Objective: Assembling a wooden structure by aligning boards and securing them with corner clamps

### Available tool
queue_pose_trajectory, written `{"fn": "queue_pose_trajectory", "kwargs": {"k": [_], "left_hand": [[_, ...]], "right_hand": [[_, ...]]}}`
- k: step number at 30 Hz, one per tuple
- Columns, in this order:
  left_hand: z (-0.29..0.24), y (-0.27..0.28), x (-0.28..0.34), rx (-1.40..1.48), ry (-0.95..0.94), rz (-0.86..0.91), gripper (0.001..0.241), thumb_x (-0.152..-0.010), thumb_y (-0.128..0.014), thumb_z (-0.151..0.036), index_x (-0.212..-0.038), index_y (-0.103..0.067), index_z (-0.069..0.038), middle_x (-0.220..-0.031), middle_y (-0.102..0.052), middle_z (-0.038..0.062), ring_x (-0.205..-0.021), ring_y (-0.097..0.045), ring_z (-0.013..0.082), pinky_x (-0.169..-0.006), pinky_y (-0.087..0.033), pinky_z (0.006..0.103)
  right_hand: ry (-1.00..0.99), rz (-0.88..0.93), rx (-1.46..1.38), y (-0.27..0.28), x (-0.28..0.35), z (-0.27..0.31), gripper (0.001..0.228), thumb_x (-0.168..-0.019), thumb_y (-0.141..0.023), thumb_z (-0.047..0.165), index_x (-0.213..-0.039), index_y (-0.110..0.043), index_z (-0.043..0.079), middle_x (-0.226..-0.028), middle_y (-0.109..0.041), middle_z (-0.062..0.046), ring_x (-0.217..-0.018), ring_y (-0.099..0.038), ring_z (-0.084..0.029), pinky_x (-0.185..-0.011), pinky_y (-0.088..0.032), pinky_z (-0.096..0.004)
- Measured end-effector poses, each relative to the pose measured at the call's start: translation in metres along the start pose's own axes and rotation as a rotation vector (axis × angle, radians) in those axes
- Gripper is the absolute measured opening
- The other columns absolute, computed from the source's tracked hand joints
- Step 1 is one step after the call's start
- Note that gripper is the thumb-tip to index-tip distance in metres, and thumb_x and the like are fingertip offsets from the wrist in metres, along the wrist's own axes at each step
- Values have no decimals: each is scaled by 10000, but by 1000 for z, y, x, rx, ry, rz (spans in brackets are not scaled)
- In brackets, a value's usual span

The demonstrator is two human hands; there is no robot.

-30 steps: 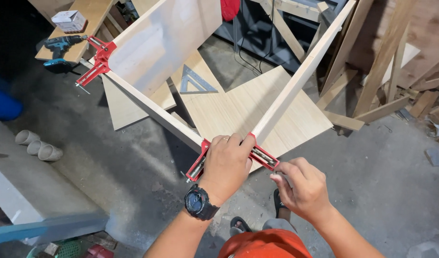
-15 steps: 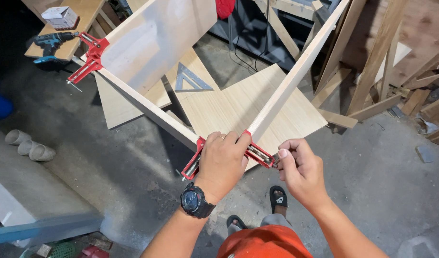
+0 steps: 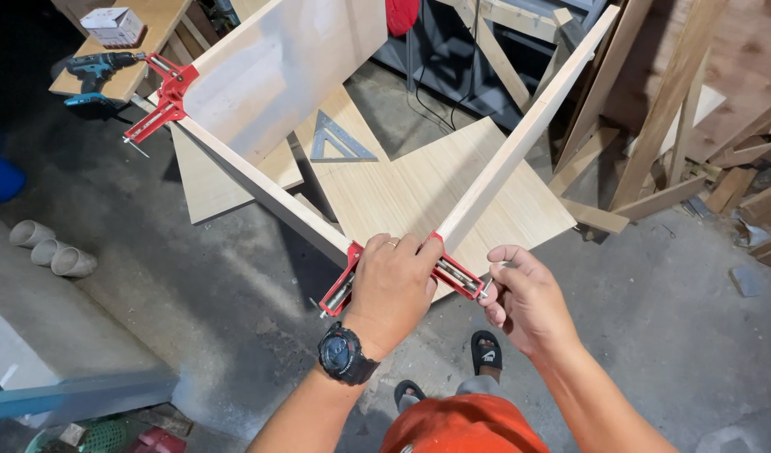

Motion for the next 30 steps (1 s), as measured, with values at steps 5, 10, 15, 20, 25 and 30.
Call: {"fn": "queue_pose_trajectory", "kwargs": {"k": [5,10,15,20,25,30], "left_hand": [[-2,1,1,-31,11,-26,306,-795,-794,-127,-1064,-658,-179,-831,-630,44,-801,-739,304,-1020,-530,483],[-16,19,8,-65,34,-86,407,-745,-847,-76,-1110,-676,-130,-859,-634,84,-850,-727,337,-1036,-531,553],[-50,90,38,68,62,-179,527,-996,-649,-78,-1520,-599,-90,-1519,-599,202,-1418,-559,470,-1169,-491,611],[-37,63,108,300,305,-588,172,-1028,-623,-120,-1035,-770,-31,-990,-787,102,-859,-747,290,-820,-612,393],[17,-109,178,494,1050,-232,251,-913,-792,-204,-1162,-789,-173,-974,-821,24,-845,-797,216,-830,-627,369],[18,-192,164,532,1322,93,291,-882,-831,-344,-1103,-739,-179,-1090,-808,96,-1045,-760,388,-847,-610,513]], "right_hand": [[18,12,64,0,0,-1,249,-1041,-521,107,-1277,-572,46,-578,-572,-235,-396,-458,-216,-382,-381,-332],[108,99,120,12,-5,-7,361,-1093,-554,267,-1334,-598,2,-692,-618,-269,-495,-560,-275,-485,-483,-373],[125,110,311,42,-32,3,339,-1154,-531,273,-1203,-713,-10,-847,-693,-190,-683,-640,-278,-648,-491,-374],[314,85,698,38,-65,54,140,-1057,-687,149,-1077,-768,36,-841,-744,-89,-745,-691,-169,-745,-545,-287],[1096,442,1059,-35,-61,130,166,-994,-766,79,-1150,-742,27,-1108,-764,-99,-1048,-721,-261,-976,-549,-372],[1283,749,1586,-64,-85,121,625,-771,-907,397,-1345,-687,281,-1500,-610,-65,-1429,-531,-357,-1073,-439,-576]]}}
Point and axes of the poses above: each hand's wrist, its own x-axis away from the middle knuckle, its own y-axis out of the back of the hand, z = x × y, the point moved 7 cm from there along -x, towards the middle knuckle
